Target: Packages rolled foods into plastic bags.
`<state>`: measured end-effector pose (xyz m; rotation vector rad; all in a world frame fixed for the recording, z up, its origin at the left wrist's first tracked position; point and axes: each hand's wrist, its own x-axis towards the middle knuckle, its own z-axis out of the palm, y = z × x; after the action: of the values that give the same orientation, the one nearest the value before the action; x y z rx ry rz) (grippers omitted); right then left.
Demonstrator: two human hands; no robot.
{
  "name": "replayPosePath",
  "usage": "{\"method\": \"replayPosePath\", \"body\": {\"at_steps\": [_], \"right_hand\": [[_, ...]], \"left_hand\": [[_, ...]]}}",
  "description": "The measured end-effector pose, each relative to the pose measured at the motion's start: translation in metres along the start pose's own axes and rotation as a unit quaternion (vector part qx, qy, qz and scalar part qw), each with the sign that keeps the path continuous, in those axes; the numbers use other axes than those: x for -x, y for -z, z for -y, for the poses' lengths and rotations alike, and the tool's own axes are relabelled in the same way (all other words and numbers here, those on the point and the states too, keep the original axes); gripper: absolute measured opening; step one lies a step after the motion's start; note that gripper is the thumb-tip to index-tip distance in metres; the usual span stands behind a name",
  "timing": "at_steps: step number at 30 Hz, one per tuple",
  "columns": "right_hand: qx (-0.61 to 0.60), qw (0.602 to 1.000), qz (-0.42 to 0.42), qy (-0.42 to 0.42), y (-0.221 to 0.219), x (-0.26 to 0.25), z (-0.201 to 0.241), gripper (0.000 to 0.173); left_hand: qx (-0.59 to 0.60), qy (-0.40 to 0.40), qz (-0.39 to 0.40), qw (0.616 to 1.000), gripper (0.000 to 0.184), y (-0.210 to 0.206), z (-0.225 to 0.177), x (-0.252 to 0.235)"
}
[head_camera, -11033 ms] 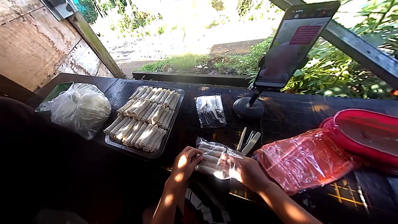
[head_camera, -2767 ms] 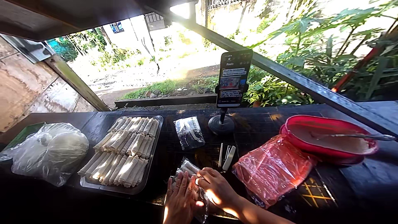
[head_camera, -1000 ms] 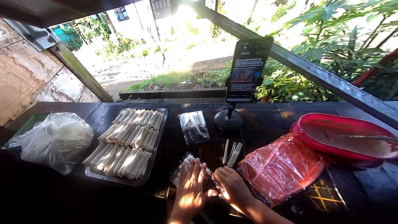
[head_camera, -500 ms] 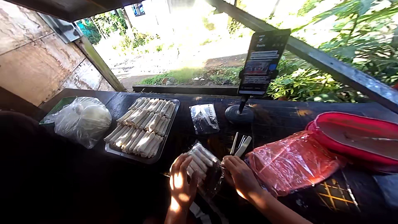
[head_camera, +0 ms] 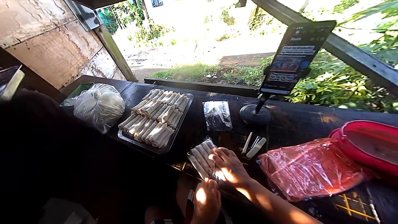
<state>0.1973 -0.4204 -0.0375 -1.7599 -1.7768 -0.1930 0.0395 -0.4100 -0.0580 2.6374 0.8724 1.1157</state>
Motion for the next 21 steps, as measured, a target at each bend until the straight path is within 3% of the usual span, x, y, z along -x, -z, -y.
{"method": "replayPosePath", "body": {"at_steps": [4, 8, 10, 15, 21], "right_hand": [[-0.037, 0.995, 0.091, -0.008, 0.017, 0.002, -0.002, 0.050], [-0.065, 0.979, 0.171, -0.093, 0.029, 0.000, 0.012, 0.060], [-0.054, 0.978, 0.158, -0.122, 0.025, -0.002, 0.019, 0.055], [0.018, 0.995, 0.022, -0.093, 0.001, 0.000, 0.021, 0.032], [0.006, 0.994, 0.060, -0.091, 0.009, 0.004, 0.020, 0.039]], "left_hand": [[0.026, 0.017, -0.020, 0.999, 0.005, 0.002, 0.001, 0.004], [0.041, 0.024, -0.019, 0.999, 0.007, 0.003, -0.004, 0.003], [0.031, 0.020, -0.019, 0.999, 0.007, 0.002, -0.006, 0.002], [0.002, 0.016, 0.020, 1.000, 0.008, 0.008, -0.010, -0.005], [0.013, 0.012, 0.006, 1.000, 0.009, 0.005, -0.007, 0.001]]}}
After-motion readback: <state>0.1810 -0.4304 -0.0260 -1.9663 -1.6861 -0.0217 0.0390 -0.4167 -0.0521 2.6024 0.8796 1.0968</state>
